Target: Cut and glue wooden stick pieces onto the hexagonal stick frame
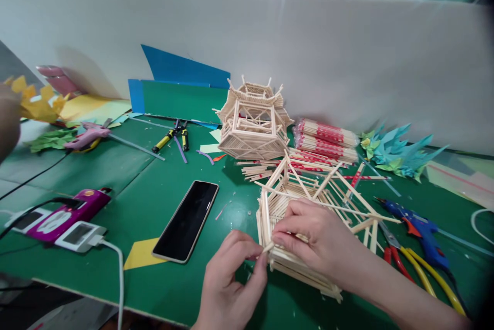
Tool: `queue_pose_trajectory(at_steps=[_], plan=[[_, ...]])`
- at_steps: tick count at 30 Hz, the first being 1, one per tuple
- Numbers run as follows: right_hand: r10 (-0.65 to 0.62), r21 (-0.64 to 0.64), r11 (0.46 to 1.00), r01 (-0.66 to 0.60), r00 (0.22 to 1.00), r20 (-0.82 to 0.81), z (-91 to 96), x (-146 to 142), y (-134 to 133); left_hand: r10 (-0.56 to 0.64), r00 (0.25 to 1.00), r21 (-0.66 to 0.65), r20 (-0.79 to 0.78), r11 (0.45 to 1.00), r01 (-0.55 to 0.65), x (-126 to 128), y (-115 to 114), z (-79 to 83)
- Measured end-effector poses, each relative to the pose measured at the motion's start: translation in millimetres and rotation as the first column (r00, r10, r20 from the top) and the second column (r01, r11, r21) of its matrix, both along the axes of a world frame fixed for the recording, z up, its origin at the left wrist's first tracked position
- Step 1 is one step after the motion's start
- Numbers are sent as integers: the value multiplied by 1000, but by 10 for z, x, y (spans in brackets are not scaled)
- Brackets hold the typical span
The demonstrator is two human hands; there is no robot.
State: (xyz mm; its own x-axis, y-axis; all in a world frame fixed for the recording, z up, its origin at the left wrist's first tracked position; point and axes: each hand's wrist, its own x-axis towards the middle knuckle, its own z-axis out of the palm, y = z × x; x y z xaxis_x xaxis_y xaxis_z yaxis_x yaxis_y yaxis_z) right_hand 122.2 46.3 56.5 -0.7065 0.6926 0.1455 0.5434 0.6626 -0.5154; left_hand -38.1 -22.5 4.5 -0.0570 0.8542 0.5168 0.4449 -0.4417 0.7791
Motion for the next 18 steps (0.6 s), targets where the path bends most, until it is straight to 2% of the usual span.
queue_pose_trajectory(at_steps=[5,8,10,13,15,18], plan=[[-57,-55,997,52,993,-105,66,146,30,127,990,-35,-58,991,-129,-34,-86,-33],[-235,-32,972,234,944,-230,114,369,-10,182,980,25,-86,983,-180,-99,-117,-169],[-402,4,903,431,846,-351,103,519,-96,231,965,122,-122,969,-216,-148,-99,-311],[-563,-21,754,657,629,-536,16,659,-256,261,952,252,-163,943,-216,-203,-34,-525],[-600,-84,708,701,534,-596,-63,693,-327,272,941,321,-201,926,-199,-216,11,-620],[-617,-139,672,727,446,-649,-172,727,-353,279,928,379,-248,909,-172,-208,51,-673]])
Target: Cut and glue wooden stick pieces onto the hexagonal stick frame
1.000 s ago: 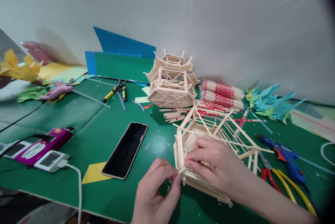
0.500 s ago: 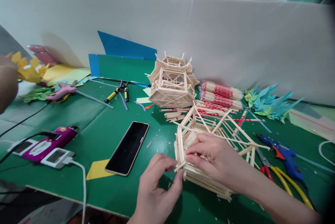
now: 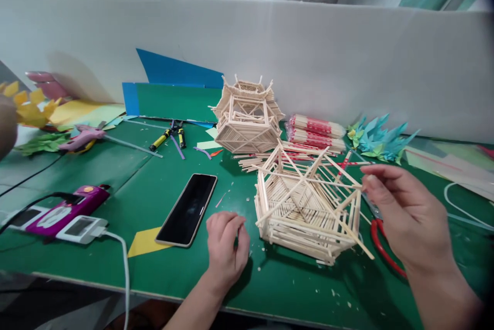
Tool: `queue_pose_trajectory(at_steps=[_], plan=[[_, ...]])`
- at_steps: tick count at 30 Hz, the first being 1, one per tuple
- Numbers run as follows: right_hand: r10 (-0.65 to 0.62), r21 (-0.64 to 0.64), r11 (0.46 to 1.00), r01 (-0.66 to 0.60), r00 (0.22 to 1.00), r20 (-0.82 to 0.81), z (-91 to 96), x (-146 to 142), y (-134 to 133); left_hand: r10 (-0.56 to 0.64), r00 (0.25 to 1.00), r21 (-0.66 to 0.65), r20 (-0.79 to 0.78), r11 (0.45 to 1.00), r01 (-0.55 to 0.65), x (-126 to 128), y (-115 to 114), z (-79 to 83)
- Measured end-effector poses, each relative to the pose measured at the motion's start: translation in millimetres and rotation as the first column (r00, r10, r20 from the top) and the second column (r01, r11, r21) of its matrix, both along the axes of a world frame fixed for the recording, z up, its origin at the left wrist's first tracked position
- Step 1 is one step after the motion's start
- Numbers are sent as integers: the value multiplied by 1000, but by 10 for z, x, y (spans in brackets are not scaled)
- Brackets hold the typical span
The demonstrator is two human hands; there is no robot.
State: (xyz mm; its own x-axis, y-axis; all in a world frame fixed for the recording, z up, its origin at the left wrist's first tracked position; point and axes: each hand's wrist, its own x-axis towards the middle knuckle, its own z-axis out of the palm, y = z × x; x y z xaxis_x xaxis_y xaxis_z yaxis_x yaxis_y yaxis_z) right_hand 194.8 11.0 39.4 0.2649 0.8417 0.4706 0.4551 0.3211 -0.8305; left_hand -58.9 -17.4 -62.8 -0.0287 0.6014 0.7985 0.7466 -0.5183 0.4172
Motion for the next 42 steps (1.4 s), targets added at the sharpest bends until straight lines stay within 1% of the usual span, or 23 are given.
queue_pose_trajectory(at_steps=[3,6,8,9,12,13,14,15,17,18,19,20,22,25,28,32,37,42], plan=[[-80,59,995,83,996,-40,-83,63,13,-11,999,24,-33,1000,11,9,4,1],[-92,54,994,94,995,-31,-129,107,14,-14,999,38,-34,999,16,2,-9,-1],[-52,21,998,52,999,0,-123,86,14,-24,999,42,-23,999,25,-8,-17,-7],[-13,2,1000,12,1000,23,-107,56,15,-33,999,41,-13,999,33,-11,-21,-11],[166,-40,986,-161,975,148,-8,-98,33,-71,997,29,29,997,70,-3,-34,-13],[248,-69,969,-239,946,207,36,-166,43,-84,995,22,48,996,83,6,-40,-7],[340,-110,940,-322,904,261,81,-240,55,-94,993,11,67,996,93,18,-47,5],[433,-157,901,-404,849,302,126,-315,69,-105,991,-1,85,994,105,30,-55,23],[595,-260,804,-535,724,350,203,-460,100,-133,984,-25,117,990,136,51,-70,83],[649,-300,760,-576,665,370,234,-524,117,-150,980,-32,128,987,155,58,-76,123],[685,-334,728,-599,614,392,258,-578,135,-167,977,-37,136,984,173,63,-80,168],[708,-367,705,-608,569,417,276,-622,155,-187,973,-38,134,980,193,64,-82,215],[730,-423,680,-598,502,463,299,-678,197,-221,969,-28,114,974,225,61,-78,303],[738,-463,670,-580,451,502,307,-704,262,-262,964,-3,47,965,262,51,-50,388],[747,-487,659,-573,426,510,296,-713,314,-275,961,-7,15,961,275,53,4,425],[757,-523,649,-553,395,521,272,-752,340,-289,957,12,29,957,288,69,75,479],[766,-544,641,-542,399,504,263,-781,336,-321,947,-9,28,947,322,73,89,535],[775,-531,629,-568,402,488,244,-756,352,-326,945,-32,-3,945,326,76,89,516]])
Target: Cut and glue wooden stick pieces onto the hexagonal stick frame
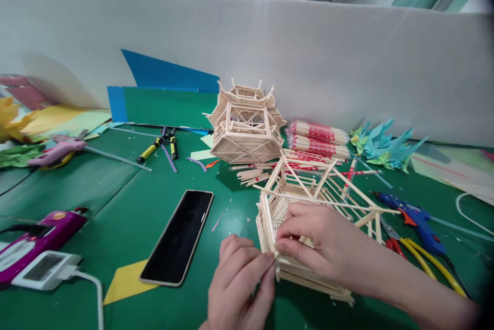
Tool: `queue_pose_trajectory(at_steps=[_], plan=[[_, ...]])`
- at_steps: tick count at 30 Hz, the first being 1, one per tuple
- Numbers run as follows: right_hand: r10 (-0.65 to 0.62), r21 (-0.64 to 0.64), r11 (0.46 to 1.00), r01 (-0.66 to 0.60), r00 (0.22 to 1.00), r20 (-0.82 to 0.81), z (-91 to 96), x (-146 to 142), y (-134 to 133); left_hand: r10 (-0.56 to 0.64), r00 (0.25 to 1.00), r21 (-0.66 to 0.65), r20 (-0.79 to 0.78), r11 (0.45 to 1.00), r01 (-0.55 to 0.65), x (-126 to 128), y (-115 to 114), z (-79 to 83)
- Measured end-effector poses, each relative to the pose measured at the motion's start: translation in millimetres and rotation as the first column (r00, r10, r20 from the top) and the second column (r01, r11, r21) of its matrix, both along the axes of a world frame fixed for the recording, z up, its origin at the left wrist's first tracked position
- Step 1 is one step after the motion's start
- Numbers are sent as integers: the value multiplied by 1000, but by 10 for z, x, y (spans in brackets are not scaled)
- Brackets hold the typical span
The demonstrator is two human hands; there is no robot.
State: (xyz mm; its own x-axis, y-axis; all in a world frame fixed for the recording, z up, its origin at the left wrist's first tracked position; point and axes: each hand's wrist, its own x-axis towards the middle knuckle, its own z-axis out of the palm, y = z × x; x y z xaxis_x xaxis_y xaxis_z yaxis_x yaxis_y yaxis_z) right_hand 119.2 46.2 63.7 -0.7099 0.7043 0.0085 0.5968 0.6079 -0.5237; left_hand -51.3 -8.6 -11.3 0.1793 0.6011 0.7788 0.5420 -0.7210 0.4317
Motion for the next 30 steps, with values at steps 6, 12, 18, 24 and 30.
queue_pose_trajectory(at_steps=[6,12,18,24,30], plan=[[0,3,1000,0,1000,-1,-17,1,21,-16,1000,-7,2,1000,16,3,17,2],[13,29,1000,-13,1000,-7,-33,0,22,-25,1000,-12,10,1000,25,6,-4,11],[14,26,1000,-13,1000,-11,-64,4,8,-14,1000,6,3,1000,14,9,-2,21],[11,24,1000,-11,1000,-12,-55,-4,18,-4,1000,0,-1,1000,4,20,-2,11],[8,19,1000,-7,1000,-8,-37,12,31,-10,1000,1,-9,1000,10,12,-4,19]])
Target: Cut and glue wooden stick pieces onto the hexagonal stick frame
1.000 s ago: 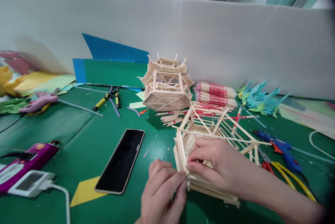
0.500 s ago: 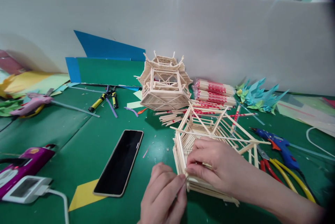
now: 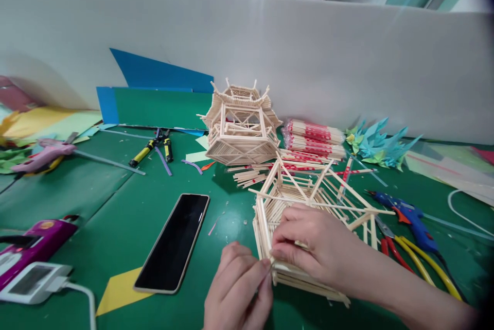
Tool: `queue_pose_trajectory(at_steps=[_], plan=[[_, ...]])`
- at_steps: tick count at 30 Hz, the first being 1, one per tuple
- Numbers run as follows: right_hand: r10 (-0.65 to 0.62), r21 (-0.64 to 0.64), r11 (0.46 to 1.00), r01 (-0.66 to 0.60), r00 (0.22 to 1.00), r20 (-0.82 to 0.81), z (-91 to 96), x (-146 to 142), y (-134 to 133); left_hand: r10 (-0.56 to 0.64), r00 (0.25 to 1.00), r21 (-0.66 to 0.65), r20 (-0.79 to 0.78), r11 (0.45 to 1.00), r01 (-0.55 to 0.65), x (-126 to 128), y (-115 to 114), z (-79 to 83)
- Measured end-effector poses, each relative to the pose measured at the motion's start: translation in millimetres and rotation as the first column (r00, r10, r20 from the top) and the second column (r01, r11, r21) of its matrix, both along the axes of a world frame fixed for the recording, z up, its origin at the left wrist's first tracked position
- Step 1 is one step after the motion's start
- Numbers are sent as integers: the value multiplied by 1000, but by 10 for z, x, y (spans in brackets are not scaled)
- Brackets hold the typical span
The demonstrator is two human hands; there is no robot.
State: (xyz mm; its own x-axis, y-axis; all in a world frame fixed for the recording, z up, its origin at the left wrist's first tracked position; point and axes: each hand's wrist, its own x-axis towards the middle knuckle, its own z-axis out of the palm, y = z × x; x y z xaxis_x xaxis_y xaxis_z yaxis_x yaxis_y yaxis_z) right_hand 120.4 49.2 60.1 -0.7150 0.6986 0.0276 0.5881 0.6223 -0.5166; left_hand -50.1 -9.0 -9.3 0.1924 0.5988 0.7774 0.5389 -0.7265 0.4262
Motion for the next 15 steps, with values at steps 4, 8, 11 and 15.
queue_pose_trajectory(at_steps=[4,8,11,15], plan=[[1,13,1000,-1,1000,-2,-9,-13,-6,9,1000,-9,28,1000,-9,14,3,12],[21,-26,999,-22,999,-24,55,3,22,33,997,-8,71,999,-32,52,7,-11],[-67,-61,996,60,990,-123,181,179,68,44,989,-6,140,999,-43,75,-3,-74],[-373,-9,922,388,878,-298,270,654,37,8,979,-32,202,999,-1,83,-30,-165]])
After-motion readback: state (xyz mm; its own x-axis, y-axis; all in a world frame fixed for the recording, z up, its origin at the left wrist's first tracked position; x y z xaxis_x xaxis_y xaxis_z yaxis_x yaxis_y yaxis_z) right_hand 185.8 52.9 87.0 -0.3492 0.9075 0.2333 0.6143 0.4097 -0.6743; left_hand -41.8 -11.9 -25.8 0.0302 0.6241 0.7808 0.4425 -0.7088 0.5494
